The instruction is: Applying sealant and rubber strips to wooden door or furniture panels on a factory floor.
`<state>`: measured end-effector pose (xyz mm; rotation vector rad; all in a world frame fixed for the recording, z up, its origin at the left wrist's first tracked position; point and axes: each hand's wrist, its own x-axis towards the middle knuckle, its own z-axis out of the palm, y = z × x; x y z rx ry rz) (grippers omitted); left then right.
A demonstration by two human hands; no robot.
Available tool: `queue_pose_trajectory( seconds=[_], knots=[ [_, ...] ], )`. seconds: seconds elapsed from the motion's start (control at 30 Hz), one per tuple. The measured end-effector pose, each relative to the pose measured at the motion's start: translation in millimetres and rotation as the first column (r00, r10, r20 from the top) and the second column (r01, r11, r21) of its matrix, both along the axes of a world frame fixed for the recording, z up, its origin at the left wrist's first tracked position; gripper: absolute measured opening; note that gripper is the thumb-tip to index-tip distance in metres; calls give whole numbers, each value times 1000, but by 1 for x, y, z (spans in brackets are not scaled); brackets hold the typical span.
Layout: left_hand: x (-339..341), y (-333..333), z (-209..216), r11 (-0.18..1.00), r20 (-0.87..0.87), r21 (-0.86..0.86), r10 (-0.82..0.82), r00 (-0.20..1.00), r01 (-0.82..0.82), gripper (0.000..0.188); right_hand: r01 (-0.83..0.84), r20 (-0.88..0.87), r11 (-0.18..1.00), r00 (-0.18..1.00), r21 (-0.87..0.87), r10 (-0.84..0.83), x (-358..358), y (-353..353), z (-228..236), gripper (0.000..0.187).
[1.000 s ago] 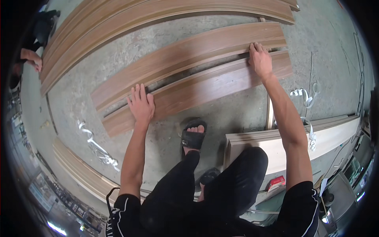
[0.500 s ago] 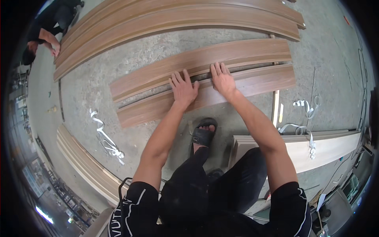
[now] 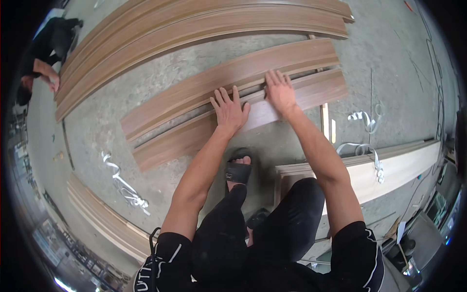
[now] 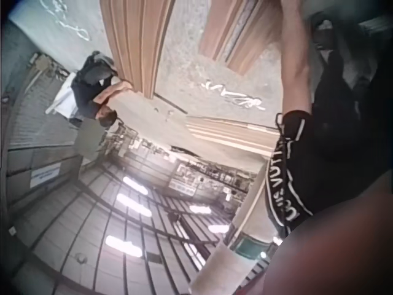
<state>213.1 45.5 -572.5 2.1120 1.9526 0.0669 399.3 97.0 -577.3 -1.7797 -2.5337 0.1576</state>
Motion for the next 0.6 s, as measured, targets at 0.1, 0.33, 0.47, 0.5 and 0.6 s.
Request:
queue_pose_trajectory(
  seconds=[0.1,0.33,0.47,0.5,0.6],
  knots=[
    [9,2,2,999,-99,44,13,995,-9,70,37,-31,999,999,9,-36,33,5,1,53],
    [-1,-6,-12,995,-67,82,-43,997,48,69,104,-41,994,994,-29,-105,49,11,-4,58],
    [0,-17,-24,984,11,174,-46,999,44,65,333,49,943,941,28,-334,106,30,3,58],
    [6,-16,-19,985,22,165,-52,998,48,65,338,61,941,939,23,-338,120,33,3,58],
    [-1,-10,-13,979,-15,201,-15,1000,17,64,207,-108,969,975,137,-193,123,39,-7,61]
  ],
)
